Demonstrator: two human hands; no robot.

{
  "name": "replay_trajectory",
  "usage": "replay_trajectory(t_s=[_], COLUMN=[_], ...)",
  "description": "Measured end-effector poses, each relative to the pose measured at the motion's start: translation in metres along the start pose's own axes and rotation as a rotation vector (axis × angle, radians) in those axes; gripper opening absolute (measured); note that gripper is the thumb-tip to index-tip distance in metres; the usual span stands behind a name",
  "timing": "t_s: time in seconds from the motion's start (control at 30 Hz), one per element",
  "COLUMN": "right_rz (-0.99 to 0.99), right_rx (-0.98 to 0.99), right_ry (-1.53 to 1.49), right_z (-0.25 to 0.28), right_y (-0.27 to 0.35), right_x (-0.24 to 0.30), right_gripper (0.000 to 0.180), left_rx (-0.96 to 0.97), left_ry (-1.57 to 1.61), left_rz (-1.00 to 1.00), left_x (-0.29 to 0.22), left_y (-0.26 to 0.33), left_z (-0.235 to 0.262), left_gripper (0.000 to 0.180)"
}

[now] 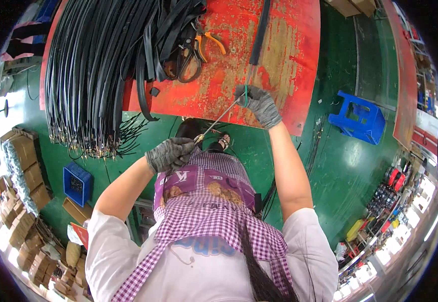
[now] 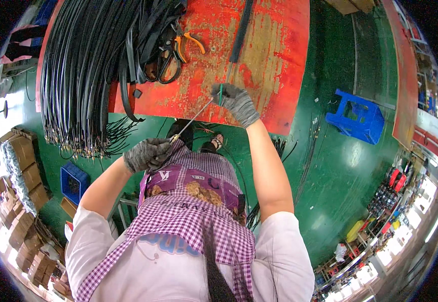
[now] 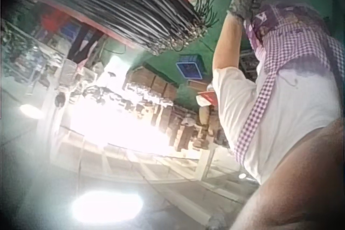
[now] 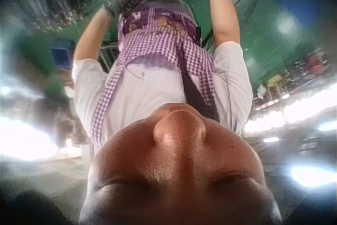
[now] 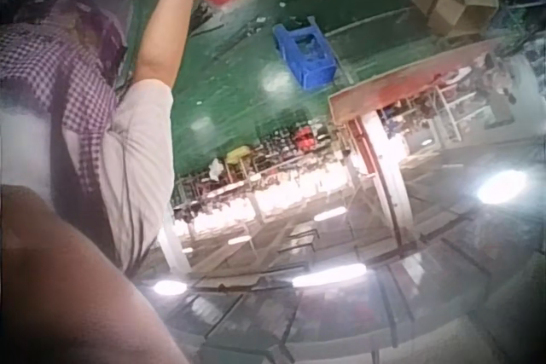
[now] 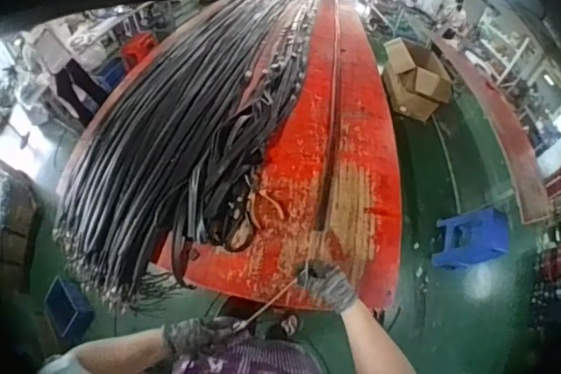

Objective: The person strips the outer insulation from black cables using pliers and then twists the exposed inner wires. They repeat this process for multiple cables, handling them one at a time on a red workbench in a factory setting.

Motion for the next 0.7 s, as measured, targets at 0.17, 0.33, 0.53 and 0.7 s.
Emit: replay_trajectory(t_s=[0.17,0.33,0.53,0.7], right_rz=[-0.097,-0.037,-0.087,-0.090], right_rx=[0.043,0.264,0.313,0.134], right_ry=[-0.395,0.398,0.439,0.701], right_z=[-0.001,-0.013,-0.029,-0.014], right_y=[0.002,0.004,0.008,0.025], right_x=[0.010,0.031,0.043,0.046], right_gripper=[0.032,0.026,0.028,0.027], left_rx=[0.107,0.247,0.105,-0.064], left_ry=[0.001,-0.070,-0.209,-0.782], left_rz=[-0.026,-0.046,-0.085,-0.113], left_x=[-0.019,-0.043,-0.086,-0.108], left_y=[-0.010,-0.030,-0.058,-0.077], left_z=[-0.017,-0.030,-0.056,-0.071], left_gripper=[0.015,0.016,0.026,0.026])
Point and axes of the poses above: each hand's wrist, its own y-axis away from the middle knuckle, its own z-axis out of the back of the hand, x = y × z, the point moved 3 cm from there along -y, towards the middle knuckle, and after that the axes turned 6 degrees about z, right-handed, at the moved point
